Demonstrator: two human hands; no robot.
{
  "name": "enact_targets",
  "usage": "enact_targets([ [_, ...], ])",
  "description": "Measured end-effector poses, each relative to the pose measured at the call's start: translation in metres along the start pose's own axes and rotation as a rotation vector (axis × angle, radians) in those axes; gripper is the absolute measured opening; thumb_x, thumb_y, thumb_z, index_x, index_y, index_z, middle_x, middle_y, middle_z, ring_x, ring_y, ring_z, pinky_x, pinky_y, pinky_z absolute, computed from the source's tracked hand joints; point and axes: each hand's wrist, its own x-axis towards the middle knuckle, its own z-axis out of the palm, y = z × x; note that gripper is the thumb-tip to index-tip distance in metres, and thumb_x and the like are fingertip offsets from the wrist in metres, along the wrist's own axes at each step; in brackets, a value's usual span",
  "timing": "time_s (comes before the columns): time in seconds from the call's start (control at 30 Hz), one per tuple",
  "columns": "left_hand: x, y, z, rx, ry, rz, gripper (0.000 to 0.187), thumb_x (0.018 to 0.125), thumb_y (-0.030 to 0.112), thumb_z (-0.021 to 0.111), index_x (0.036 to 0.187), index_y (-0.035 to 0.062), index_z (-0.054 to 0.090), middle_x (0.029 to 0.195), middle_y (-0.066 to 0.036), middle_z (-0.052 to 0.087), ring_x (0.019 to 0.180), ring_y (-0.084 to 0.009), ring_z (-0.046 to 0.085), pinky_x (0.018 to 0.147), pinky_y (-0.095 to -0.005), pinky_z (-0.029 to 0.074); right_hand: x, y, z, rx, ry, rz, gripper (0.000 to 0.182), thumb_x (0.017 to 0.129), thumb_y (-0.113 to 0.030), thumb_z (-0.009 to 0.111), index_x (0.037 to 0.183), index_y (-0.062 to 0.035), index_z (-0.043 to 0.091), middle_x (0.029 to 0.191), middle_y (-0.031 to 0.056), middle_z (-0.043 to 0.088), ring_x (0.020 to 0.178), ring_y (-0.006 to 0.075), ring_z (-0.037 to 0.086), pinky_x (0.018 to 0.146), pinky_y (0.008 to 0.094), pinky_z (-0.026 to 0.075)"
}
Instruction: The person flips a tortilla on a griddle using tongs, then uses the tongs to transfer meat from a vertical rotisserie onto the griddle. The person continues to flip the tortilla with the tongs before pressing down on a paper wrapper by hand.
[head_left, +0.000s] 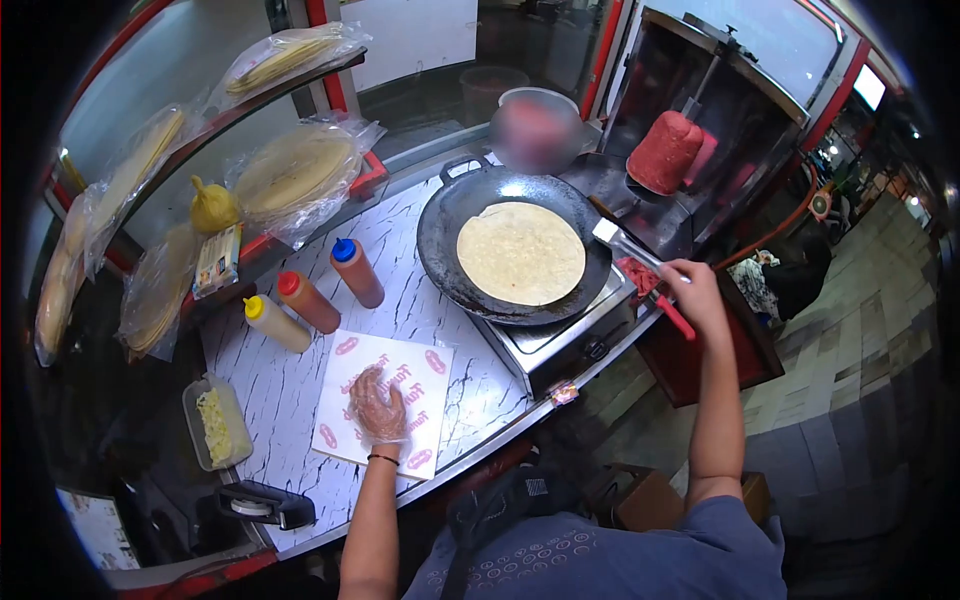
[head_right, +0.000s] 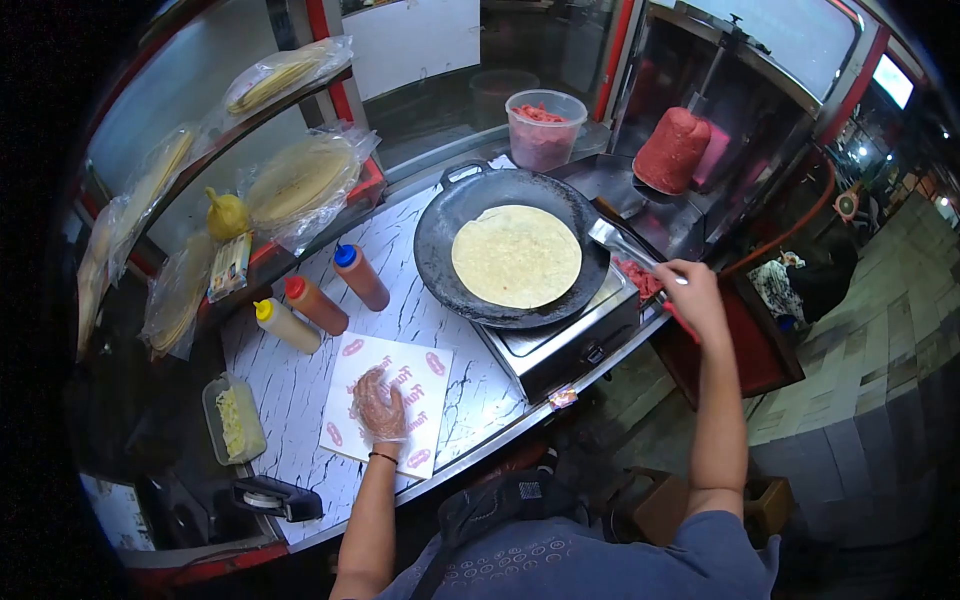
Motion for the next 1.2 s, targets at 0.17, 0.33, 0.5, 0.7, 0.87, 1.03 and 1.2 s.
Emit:
enact_targets([
  [0.17,0.000,0.002,-0.002,0.042,-0.026,-0.021,0.036,0.083,0.012,0.068,0.116,0.0006,0.063,0.122,-0.020,0.062,0.117,-0.0396,0.056,0.107,-0.0491,0.043,0.068,0.021,0.003,0.086,-0.426,0.165,0.031,0.095,-0.027,0.067,0.092,0.0022,0.076,0.061,-0.0001,0.058,0.054,0.0075,0.050,0.050,0.0277,0.037],
  [0.33,0.001,0.002,-0.001,0.108,-0.020,0.012,0.035,0.081,0.012,0.068,0.114,0.0006,0.064,0.118,-0.021,0.063,0.115,-0.0406,0.057,0.105,-0.0496,0.044,0.118,-0.009,0.093,0.101,-0.398,-0.183,0.033,0.091,-0.029,0.071,0.101,0.0022,0.075,0.076,0.0128,0.071,0.067,0.0187,0.066,0.065,0.0339,0.051],
  [0.5,0.000,0.005,-0.001,0.139,0.005,-0.026,0.037,0.079,0.012,0.070,0.114,0.0011,0.065,0.119,-0.021,0.063,0.115,-0.0406,0.058,0.105,-0.0498,0.044,0.123,-0.063,0.035,0.180,-0.230,-0.529,0.028,0.090,-0.021,0.072,0.108,-0.0001,0.073,0.091,0.0167,0.074,0.083,0.0239,0.072,0.074,0.0356,0.055],
  [0.7,0.000,0.007,-0.003,0.151,-0.012,-0.052,0.039,0.078,0.013,0.070,0.115,0.0024,0.065,0.120,-0.021,0.064,0.116,-0.0403,0.058,0.109,-0.0503,0.041,0.088,-0.087,-0.021,0.116,-0.331,-0.660,0.036,0.091,-0.020,0.073,0.120,-0.0002,0.065,0.103,0.0167,0.069,0.087,0.0248,0.070,0.076,0.0343,0.056],
  [0.87,0.001,0.014,-0.006,0.143,-0.011,-0.042,0.039,0.077,0.012,0.071,0.115,0.0022,0.065,0.119,-0.020,0.064,0.116,-0.0404,0.058,0.107,-0.0493,0.042,0.059,-0.032,-0.011,0.202,-0.334,-0.465,0.035,0.091,-0.017,0.073,0.119,0.0005,0.065,0.102,0.0171,0.068,0.088,0.0241,0.069,0.078,0.0338,0.056],
  [1.03,0.001,0.011,-0.004,0.149,-0.013,-0.044,0.038,0.078,0.011,0.070,0.114,0.0025,0.065,0.120,-0.019,0.064,0.116,-0.0392,0.058,0.108,-0.0493,0.041,0.018,0.008,0.033,0.027,-0.225,-0.457,0.031,0.091,-0.021,0.073,0.117,-0.0039,0.068,0.095,0.0167,0.066,0.082,0.0361,0.066,0.073,0.0412,0.052],
  [1.2,-0.002,-0.003,0.003,0.119,-0.021,-0.023,0.037,0.080,0.013,0.070,0.115,0.0032,0.065,0.121,-0.019,0.064,0.116,-0.0388,0.057,0.110,-0.0496,0.039,-0.009,0.004,0.051,-0.088,-0.201,-0.439,0.031,0.093,-0.025,0.070,0.120,-0.0095,0.068,0.092,0.0154,0.064,0.083,0.0376,0.066,0.072,0.0456,0.052],
])
